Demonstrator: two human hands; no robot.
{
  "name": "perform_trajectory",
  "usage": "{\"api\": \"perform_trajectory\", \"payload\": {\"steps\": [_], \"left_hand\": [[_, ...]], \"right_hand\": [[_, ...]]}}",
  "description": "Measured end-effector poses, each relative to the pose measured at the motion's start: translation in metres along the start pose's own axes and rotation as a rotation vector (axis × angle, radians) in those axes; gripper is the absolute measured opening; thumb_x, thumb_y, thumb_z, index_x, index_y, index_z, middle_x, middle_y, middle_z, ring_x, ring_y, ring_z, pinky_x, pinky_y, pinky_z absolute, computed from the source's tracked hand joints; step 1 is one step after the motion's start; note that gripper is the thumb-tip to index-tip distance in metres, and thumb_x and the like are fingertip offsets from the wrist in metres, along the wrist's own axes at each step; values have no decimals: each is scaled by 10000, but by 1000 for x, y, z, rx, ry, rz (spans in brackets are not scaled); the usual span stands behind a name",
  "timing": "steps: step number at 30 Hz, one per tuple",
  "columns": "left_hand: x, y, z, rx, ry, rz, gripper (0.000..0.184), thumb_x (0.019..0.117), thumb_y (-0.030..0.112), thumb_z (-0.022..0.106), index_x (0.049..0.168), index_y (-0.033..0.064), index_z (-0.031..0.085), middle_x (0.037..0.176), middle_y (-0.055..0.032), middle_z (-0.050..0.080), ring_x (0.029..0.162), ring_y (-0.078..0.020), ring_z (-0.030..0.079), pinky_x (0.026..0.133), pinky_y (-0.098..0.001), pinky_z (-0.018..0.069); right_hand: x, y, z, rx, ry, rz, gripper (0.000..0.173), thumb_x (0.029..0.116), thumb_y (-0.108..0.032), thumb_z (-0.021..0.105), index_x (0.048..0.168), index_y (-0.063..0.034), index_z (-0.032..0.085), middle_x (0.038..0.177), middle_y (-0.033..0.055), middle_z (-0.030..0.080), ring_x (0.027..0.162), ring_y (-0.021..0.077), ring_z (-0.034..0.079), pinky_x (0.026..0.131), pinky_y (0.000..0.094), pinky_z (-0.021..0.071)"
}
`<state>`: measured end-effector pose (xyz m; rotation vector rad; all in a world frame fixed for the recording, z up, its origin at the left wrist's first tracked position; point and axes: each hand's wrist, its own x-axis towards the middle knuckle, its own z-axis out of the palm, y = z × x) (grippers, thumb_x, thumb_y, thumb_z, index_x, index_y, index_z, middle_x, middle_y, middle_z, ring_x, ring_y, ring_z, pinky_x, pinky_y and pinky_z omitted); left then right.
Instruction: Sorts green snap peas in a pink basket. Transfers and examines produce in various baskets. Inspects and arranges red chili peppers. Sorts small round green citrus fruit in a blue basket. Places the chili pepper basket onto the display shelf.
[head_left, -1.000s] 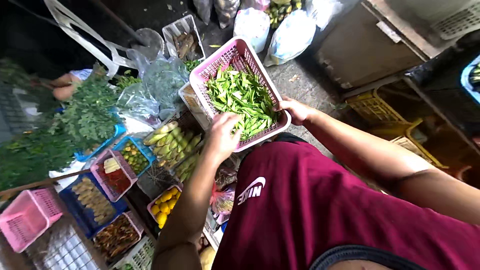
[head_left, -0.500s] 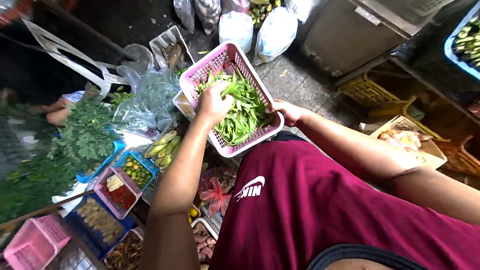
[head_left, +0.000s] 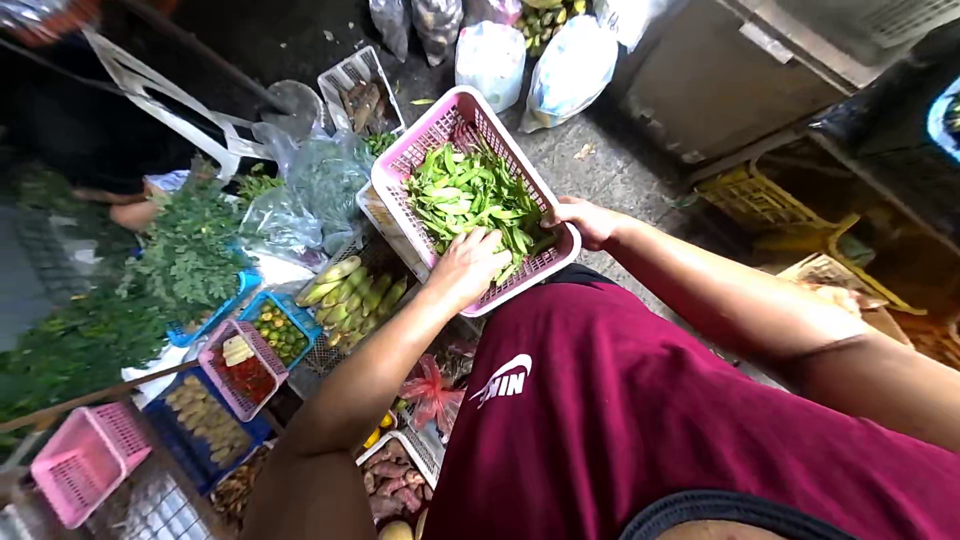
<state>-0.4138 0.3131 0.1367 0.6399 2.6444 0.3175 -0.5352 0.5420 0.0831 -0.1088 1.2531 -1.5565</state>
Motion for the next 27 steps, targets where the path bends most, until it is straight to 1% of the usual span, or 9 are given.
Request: {"api": "perform_trajectory", "payload": {"steps": [4, 8, 13, 14, 16, 18, 22, 24, 27], "left_hand": [[8, -3, -19, -170, 167, -112, 241, 875, 88, 714, 1114, 115, 737, 1213, -81, 677, 1152, -299, 637, 925, -490, 575], [19, -31, -66, -386, 388, -323, 312, 873, 122, 718, 1177, 56, 713, 1308, -114, 673, 1211, -261, 649, 1025, -502, 543], [35, -46, -108, -169, 363, -602, 708, 911, 407, 775, 1521, 168, 506, 1482, -112, 554, 1308, -337, 577, 1064, -584, 489], [35, -39, -109, -152, 390, -587, 648, 924, 381, 762, 1490, 153, 544, 1443, -116, 581, 1281, -330, 595, 1056, -566, 500], [38, -21, -98, -171, 412, -460, 312, 955, 242, 709, 1227, 90, 723, 1193, -125, 705, 1121, -306, 674, 974, -536, 548], [48, -4, -78, -218, 308, -378, 190, 994, 175, 634, 1074, 96, 788, 1020, -89, 733, 993, -256, 706, 907, -492, 580], [85, 6, -51, -111, 53, -599, 302, 1055, 294, 548, 1108, 87, 762, 1137, -102, 729, 1122, -293, 685, 977, -516, 546], [100, 8, -49, -129, 29, -728, 363, 1030, 387, 597, 1132, 76, 753, 1160, -119, 716, 1137, -313, 675, 980, -537, 540], [118, 11, -47, -143, 97, -848, 327, 983, 360, 662, 1117, 74, 748, 1142, -123, 704, 1108, -315, 674, 961, -532, 546]], "right_hand": [[2, -7, -14, 43, -26, -21, 318, 845, -325, 626, 1063, -98, 670, 924, 65, 751, 831, 164, 739, 752, 391, 632], [2, -16, -30, 46, -36, -12, 311, 845, -329, 635, 1062, -107, 662, 920, 59, 748, 825, 161, 739, 743, 380, 633], [5, -32, -46, 32, -75, 32, 309, 847, -318, 623, 1060, -96, 655, 908, 71, 753, 814, 175, 747, 735, 390, 641], [5, -36, -48, 28, -69, 32, 298, 847, -307, 614, 1051, -94, 656, 901, 68, 753, 809, 168, 745, 732, 386, 640], [5, -43, -55, 14, -65, 26, 304, 844, -300, 614, 1065, -96, 656, 910, 54, 750, 817, 152, 739, 743, 372, 636], [7, -50, -61, -2, -77, 29, 285, 844, -295, 603, 1043, -99, 660, 903, 51, 750, 810, 145, 737, 739, 368, 634], [11, -63, -69, -73, -84, 34, 274, 831, -271, 586, 1025, -91, 657, 878, 51, 738, 787, 142, 727, 722, 366, 628], [15, -63, -74, -116, -83, 23, 314, 827, -302, 615, 1048, -83, 658, 890, 60, 734, 798, 155, 725, 726, 381, 623], [22, -66, -78, -142, -80, 13, 365, 807, -323, 650, 1069, -70, 670, 913, 75, 737, 821, 165, 727, 749, 394, 624]]}}
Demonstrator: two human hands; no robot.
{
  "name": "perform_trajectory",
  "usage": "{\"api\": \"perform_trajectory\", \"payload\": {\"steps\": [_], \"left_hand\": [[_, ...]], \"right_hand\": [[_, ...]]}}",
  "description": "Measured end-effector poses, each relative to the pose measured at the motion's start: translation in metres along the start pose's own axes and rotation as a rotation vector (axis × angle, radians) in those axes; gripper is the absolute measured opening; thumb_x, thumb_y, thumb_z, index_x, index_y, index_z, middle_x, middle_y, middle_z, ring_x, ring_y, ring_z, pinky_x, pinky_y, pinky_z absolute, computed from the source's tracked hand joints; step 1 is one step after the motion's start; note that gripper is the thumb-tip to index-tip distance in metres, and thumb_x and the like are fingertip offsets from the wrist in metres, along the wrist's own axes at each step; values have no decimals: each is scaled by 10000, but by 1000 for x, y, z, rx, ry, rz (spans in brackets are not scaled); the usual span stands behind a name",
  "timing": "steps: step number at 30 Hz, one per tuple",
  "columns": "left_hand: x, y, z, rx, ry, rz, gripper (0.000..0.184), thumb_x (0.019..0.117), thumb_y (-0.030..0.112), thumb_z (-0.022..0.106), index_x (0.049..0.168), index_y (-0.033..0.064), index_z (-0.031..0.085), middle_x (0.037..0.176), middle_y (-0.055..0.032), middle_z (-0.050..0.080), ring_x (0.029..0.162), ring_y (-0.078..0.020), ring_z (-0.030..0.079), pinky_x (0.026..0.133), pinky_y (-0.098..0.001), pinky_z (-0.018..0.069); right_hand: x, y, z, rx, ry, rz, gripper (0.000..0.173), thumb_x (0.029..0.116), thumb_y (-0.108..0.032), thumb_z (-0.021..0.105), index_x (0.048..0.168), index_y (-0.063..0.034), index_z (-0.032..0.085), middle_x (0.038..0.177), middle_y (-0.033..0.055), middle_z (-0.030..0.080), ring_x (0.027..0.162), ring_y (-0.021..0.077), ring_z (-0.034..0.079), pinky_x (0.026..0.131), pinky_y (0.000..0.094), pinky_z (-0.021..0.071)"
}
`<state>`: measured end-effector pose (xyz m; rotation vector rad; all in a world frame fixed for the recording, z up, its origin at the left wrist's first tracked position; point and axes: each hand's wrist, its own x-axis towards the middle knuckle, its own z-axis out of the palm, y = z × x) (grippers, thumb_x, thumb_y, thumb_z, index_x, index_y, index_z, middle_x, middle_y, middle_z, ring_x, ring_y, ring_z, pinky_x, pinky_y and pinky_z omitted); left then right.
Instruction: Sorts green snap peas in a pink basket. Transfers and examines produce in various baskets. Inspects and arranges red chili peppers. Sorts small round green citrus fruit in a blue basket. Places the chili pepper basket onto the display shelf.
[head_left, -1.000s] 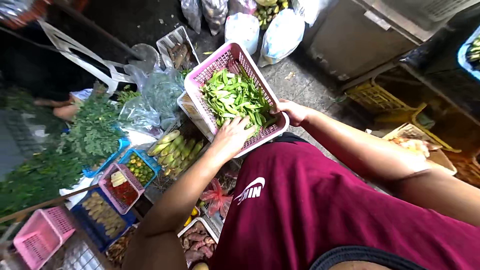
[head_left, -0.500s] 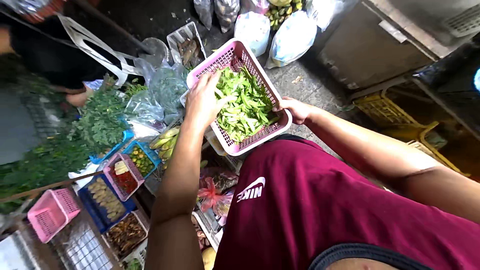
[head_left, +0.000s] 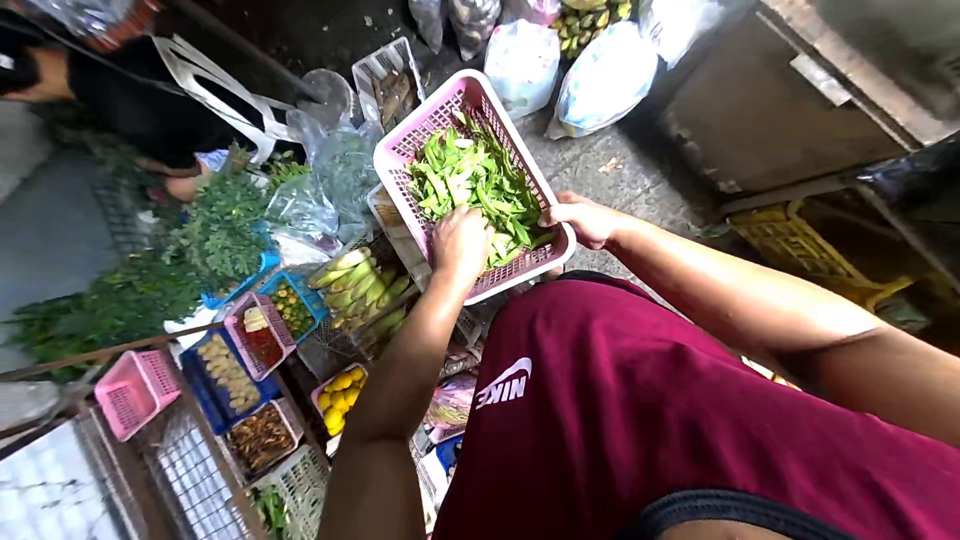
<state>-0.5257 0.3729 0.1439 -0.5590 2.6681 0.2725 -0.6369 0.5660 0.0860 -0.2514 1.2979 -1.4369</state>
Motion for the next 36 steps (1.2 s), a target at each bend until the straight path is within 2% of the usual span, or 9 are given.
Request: {"api": "perform_trajectory", "payload": {"steps": [4, 8, 12, 17, 23, 27, 31, 33, 36], "left_hand": [[14, -1, 3, -142, 42, -63, 195, 962, 220, 655, 1070, 95, 760, 1128, -90, 725, 1070, -276, 689, 955, -515, 551], [11, -9, -1, -270, 110, -68, 135, 961, 196, 652, 992, 101, 742, 1055, -58, 689, 1006, -223, 671, 911, -461, 560], [12, -1, 4, -227, 178, -72, 335, 966, 193, 663, 1294, 138, 704, 1249, -53, 720, 1210, -251, 650, 1051, -487, 516], [20, 5, 10, -167, 101, -17, 266, 961, 159, 636, 1214, 134, 716, 1228, -65, 717, 1211, -275, 645, 1018, -499, 531], [18, 12, 6, -134, -30, -70, 453, 925, 245, 711, 1354, 118, 642, 1317, -113, 657, 1256, -317, 602, 1035, -516, 516], [17, -4, 0, -263, -131, 2, 314, 922, 224, 723, 1216, 118, 692, 1146, -99, 714, 1126, -295, 664, 974, -557, 536], [16, -19, -8, -343, -120, -51, 398, 875, 189, 738, 1262, 132, 666, 1058, -109, 715, 1009, -309, 688, 887, -580, 559], [18, -29, -16, -504, -73, -77, 390, 869, 160, 738, 1245, 93, 661, 1026, -118, 708, 934, -288, 687, 842, -549, 567], [20, -48, -23, -878, 3, -29, 279, 850, 28, 690, 1118, 24, 613, 959, -124, 664, 792, -220, 667, 718, -415, 592]], "right_hand": [[7, -5, -5, 33, 8, 13, 349, 800, -312, 659, 1060, -79, 664, 904, 59, 733, 812, 153, 723, 743, 375, 623], [12, -10, -11, 60, -9, 34, 354, 801, -284, 640, 1086, -75, 663, 920, 75, 737, 814, 163, 728, 734, 385, 628], [20, -12, -12, 55, -35, 35, 368, 811, -294, 638, 1100, -67, 658, 953, 86, 738, 852, 179, 730, 766, 400, 626], [21, -17, -14, 27, -44, 49, 355, 799, -286, 642, 1083, -75, 654, 924, 76, 735, 819, 164, 728, 741, 386, 627], [25, -16, -9, 54, -17, 59, 349, 798, -292, 642, 1072, -74, 639, 913, 82, 730, 814, 175, 729, 729, 396, 628], [24, -11, -15, 85, -31, 82, 379, 810, -292, 631, 1123, -79, 649, 935, 79, 737, 822, 171, 730, 735, 390, 629], [24, -12, -16, 88, -41, 93, 306, 821, -267, 612, 1070, -96, 662, 909, 53, 740, 808, 145, 729, 733, 364, 630], [26, -9, -18, 86, -60, 87, 307, 824, -285, 627, 1058, -88, 659, 910, 64, 738, 814, 156, 731, 735, 377, 629], [25, -9, -16, 84, -62, 79, 302, 818, -290, 628, 1045, -91, 657, 902, 61, 740, 806, 156, 733, 726, 376, 631]]}}
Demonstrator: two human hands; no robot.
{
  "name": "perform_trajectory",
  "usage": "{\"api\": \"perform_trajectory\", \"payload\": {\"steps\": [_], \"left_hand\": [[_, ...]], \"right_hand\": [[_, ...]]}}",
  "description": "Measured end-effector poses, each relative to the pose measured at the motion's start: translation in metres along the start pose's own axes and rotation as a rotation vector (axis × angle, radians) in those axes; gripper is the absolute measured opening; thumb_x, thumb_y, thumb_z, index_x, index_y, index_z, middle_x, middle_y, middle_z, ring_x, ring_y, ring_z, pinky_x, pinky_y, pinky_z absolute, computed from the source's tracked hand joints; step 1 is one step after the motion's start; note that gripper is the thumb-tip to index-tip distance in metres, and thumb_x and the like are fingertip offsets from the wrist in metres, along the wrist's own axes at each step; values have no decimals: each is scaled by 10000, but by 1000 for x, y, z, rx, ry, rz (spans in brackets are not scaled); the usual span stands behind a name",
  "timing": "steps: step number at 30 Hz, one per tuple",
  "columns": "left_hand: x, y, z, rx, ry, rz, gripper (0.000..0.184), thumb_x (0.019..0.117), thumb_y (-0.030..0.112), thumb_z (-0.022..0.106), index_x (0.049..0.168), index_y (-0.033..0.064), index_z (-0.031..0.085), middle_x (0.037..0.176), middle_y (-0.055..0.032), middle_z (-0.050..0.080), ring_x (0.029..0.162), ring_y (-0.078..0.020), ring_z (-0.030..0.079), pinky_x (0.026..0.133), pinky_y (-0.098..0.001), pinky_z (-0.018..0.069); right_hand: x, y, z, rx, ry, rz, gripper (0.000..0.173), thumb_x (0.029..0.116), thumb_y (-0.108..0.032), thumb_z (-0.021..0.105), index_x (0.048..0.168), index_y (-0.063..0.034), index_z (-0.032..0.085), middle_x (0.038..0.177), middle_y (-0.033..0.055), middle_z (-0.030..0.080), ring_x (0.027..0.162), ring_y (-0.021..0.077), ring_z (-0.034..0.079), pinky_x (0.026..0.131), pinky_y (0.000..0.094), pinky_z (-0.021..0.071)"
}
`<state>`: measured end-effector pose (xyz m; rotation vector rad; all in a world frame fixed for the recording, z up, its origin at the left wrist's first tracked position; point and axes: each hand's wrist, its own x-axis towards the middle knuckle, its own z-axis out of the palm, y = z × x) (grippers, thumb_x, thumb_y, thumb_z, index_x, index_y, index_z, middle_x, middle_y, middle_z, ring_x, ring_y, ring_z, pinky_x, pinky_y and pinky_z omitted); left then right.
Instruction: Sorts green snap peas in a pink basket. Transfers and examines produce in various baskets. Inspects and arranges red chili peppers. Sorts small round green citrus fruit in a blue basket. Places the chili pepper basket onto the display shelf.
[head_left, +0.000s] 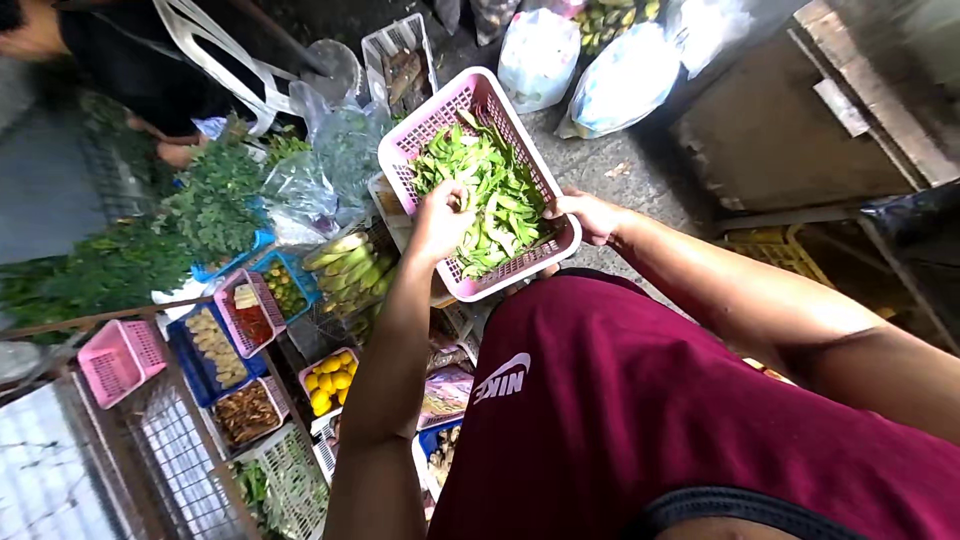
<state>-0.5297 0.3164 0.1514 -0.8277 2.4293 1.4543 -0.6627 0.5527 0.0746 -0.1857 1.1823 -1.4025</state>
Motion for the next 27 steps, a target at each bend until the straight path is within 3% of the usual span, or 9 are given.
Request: {"api": "perform_trajectory", "payload": {"steps": [3, 5, 9, 11, 13, 16, 19, 22, 27], "left_hand": [[-1, -5, -8, -333, -31, 61, 153, 923, 32, 689, 1059, 49, 620, 957, -65, 644, 751, -134, 612, 644, -278, 534], [-2, -7, -7, -381, -5, 95, 133, 919, -14, 657, 1044, 32, 656, 963, -64, 673, 768, -128, 624, 660, -272, 535], [-3, 0, 3, 24, 67, 138, 107, 925, 10, 646, 983, 45, 728, 1046, -62, 719, 836, -137, 677, 760, -332, 583], [-4, 7, 12, 292, -4, 174, 176, 953, 41, 610, 1016, 71, 771, 1136, -73, 704, 992, -166, 682, 893, -380, 582], [-1, 6, 26, 526, -83, 196, 216, 970, 73, 588, 1063, 74, 783, 1118, -90, 686, 1034, -214, 671, 929, -428, 573], [5, 9, 44, 784, -151, 93, 247, 971, 129, 616, 1169, 97, 762, 1232, -120, 661, 1142, -292, 656, 984, -496, 558], [2, 11, 46, 775, -93, 73, 244, 957, 107, 648, 1192, 75, 705, 1250, -126, 675, 1160, -314, 663, 985, -521, 555], [1, 5, 43, 778, -119, 117, 245, 960, 91, 614, 1164, 114, 747, 1179, -102, 676, 1096, -288, 672, 941, -502, 569], [5, 1, 45, 769, -140, 103, 336, 995, 115, 583, 1298, 160, 720, 1230, -94, 662, 1119, -273, 665, 964, -485, 565]], "right_hand": [[-1, -4, 2, -16, 11, -6, 303, 837, -279, 607, 1065, -87, 658, 918, 54, 737, 816, 145, 726, 735, 372, 626], [-2, -5, 4, -13, 18, -16, 316, 840, -286, 611, 1086, -94, 659, 928, 47, 739, 828, 139, 728, 747, 368, 628], [-1, -7, 6, 2, 18, -16, 349, 834, -288, 618, 1117, -89, 663, 952, 61, 744, 849, 152, 733, 765, 376, 629], [-1, -8, 7, 6, 21, -12, 338, 829, -273, 612, 1107, -86, 657, 945, 62, 742, 841, 152, 732, 759, 374, 630], [0, -6, 8, -5, 13, -7, 345, 826, -282, 621, 1107, -86, 656, 950, 59, 740, 848, 151, 729, 765, 374, 628], [3, -3, 9, -28, 4, -9, 352, 808, -299, 645, 1079, -75, 655, 924, 68, 738, 826, 158, 729, 751, 381, 628], [2, -3, 9, -11, 15, -1, 348, 805, -302, 643, 1071, -77, 652, 917, 70, 737, 820, 159, 730, 744, 379, 629], [-1, -8, 9, -4, 20, 4, 340, 823, -298, 623, 1084, -83, 658, 936, 67, 743, 840, 155, 734, 762, 376, 630], [1, -10, 6, -29, 26, 6, 316, 823, -283, 616, 1058, -77, 661, 921, 70, 740, 828, 155, 731, 753, 376, 627]]}}
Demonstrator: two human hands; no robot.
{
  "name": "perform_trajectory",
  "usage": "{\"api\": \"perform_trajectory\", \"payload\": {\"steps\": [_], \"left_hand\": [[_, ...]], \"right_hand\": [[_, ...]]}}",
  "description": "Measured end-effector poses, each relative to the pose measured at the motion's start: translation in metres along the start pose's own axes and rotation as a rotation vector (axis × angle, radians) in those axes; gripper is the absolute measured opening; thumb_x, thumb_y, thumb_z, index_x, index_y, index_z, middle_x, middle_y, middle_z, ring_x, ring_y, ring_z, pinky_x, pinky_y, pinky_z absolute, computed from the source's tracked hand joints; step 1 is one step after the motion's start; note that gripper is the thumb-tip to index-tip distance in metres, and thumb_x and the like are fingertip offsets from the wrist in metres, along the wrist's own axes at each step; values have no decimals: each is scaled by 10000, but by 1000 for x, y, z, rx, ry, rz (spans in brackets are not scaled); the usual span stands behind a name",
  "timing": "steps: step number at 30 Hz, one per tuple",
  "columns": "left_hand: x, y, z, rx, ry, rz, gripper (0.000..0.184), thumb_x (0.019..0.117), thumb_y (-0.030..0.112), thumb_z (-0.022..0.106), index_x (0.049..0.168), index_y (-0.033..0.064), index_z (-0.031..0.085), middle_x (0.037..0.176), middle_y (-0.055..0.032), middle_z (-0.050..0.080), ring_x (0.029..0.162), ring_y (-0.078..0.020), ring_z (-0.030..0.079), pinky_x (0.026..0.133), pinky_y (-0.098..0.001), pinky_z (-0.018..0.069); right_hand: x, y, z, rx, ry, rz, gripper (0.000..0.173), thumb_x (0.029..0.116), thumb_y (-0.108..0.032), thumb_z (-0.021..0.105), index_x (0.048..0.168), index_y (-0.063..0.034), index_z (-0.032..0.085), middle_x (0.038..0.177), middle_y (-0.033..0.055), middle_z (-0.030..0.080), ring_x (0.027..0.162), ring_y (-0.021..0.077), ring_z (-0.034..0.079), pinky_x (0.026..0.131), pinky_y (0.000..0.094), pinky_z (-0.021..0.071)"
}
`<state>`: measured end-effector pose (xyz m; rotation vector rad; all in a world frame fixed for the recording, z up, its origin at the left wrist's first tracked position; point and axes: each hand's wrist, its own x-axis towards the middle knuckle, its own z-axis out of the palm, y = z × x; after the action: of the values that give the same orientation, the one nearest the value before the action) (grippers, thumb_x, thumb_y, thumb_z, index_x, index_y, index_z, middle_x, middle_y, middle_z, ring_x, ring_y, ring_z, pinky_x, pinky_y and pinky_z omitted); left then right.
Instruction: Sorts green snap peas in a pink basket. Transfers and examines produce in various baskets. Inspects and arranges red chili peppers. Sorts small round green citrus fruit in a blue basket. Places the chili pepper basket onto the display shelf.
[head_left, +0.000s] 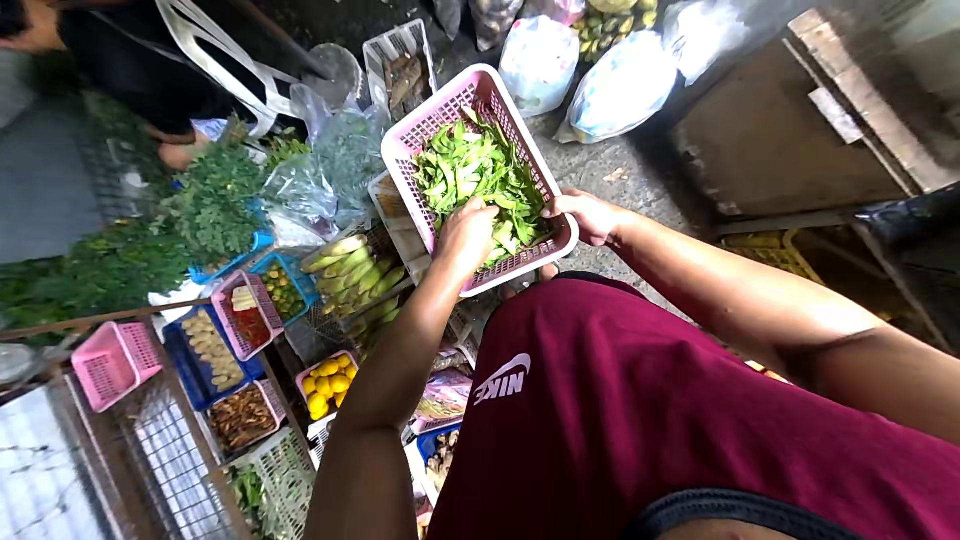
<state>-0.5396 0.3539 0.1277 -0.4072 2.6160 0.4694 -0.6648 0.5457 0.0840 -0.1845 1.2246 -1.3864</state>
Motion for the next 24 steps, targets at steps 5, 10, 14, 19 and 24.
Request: {"api": "perform_trajectory", "payload": {"steps": [5, 10, 14, 19, 24], "left_hand": [[3, 9, 6, 69, 6, 17, 179, 997, 136, 598, 1055, 59, 749, 1156, -120, 683, 1053, -301, 687, 899, -506, 587], [-4, -2, -6, 21, -5, 116, 173, 1001, 126, 591, 1030, 45, 741, 1099, -123, 690, 1023, -299, 692, 897, -511, 584], [-38, -20, -40, -468, 367, 110, 117, 981, 133, 676, 995, 54, 761, 1001, -75, 716, 936, -155, 685, 872, -350, 582], [-59, -56, -32, -1083, 851, 192, 87, 953, 1, 662, 1026, 1, 710, 934, -42, 724, 810, -109, 679, 718, -284, 585], [-64, -81, 15, -1038, 1051, -253, 92, 1020, 120, 632, 1059, 55, 683, 882, -9, 662, 663, -64, 597, 561, -211, 511]], "right_hand": [[-1, -3, 3, -48, 7, -2, 384, 807, -285, 629, 1129, -77, 656, 955, 78, 736, 841, 165, 728, 755, 384, 627], [2, 4, 5, -25, -13, -27, 365, 810, -309, 643, 1090, -77, 671, 946, 76, 741, 847, 166, 732, 763, 387, 627], [2, 8, 3, 39, 29, -23, 414, 819, -329, 650, 1156, -89, 632, 957, 54, 735, 857, 149, 728, 774, 370, 626], [2, 16, 2, 52, 64, -43, 386, 836, -320, 633, 1148, -93, 648, 978, 63, 741, 880, 162, 732, 793, 389, 626], [-5, 15, -4, 44, 129, -90, 312, 857, -275, 589, 1102, -90, 646, 943, 56, 744, 856, 158, 735, 777, 388, 630]]}}
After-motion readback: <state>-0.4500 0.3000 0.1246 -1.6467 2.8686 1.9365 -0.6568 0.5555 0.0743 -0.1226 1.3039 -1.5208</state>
